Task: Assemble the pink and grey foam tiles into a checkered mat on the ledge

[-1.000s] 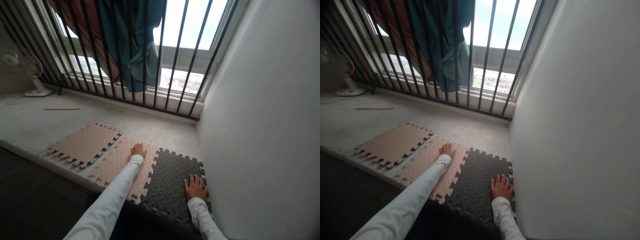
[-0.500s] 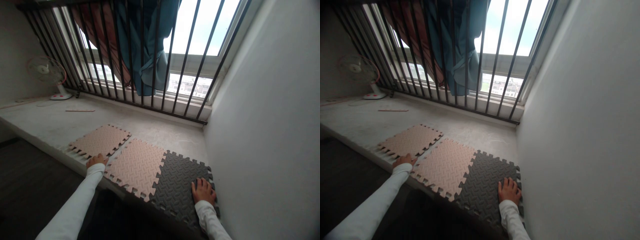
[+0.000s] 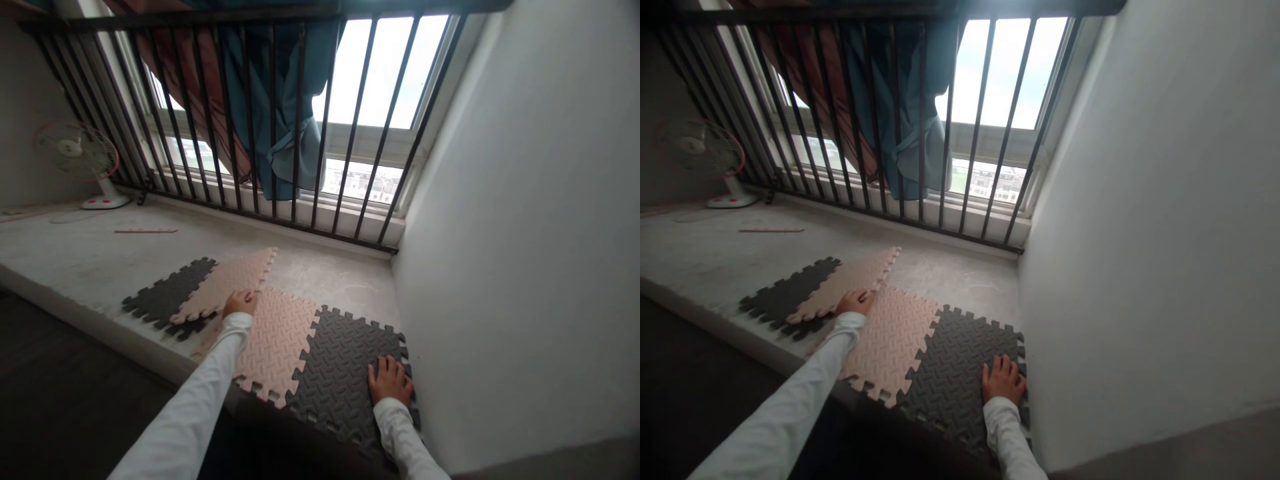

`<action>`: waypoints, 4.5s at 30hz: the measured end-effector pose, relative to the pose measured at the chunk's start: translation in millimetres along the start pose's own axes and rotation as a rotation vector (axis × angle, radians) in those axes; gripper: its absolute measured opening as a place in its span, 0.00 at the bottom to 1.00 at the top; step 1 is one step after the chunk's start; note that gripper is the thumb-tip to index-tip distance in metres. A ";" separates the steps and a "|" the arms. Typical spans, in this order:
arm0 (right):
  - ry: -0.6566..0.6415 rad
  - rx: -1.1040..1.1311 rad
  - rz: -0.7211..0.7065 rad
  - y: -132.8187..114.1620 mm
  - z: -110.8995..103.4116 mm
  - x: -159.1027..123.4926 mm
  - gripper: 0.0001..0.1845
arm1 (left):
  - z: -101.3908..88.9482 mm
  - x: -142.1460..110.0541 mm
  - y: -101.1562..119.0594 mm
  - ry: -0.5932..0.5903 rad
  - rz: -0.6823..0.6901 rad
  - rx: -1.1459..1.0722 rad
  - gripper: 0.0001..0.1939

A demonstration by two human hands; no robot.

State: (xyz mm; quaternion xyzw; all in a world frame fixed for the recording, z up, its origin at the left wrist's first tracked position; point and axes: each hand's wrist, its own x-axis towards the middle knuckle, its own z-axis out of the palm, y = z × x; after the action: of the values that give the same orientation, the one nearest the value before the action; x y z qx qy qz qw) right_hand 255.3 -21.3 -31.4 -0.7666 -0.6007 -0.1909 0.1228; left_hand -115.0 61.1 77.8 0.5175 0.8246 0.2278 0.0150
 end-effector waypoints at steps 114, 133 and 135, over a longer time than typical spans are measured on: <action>-0.273 -0.040 0.076 -12.6 32.6 87.7 0.27 | 76.8 -142.1 35.6 -0.554 0.127 0.410 0.40; -0.574 -0.071 -0.138 -45.8 13.3 107.7 0.35 | 74.3 -142.1 36.6 -0.557 0.120 0.384 0.40; -0.560 -0.050 -0.154 -55.2 13.9 101.3 0.35 | 75.3 -142.3 36.5 -0.558 0.116 0.390 0.40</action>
State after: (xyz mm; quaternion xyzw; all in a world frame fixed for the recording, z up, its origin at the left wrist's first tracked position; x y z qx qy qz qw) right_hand 224.6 86.8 -1.6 -0.7445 -0.6626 0.0047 -0.0813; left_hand 1.5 -21.1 -5.4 0.5993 0.7858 -0.0839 0.1279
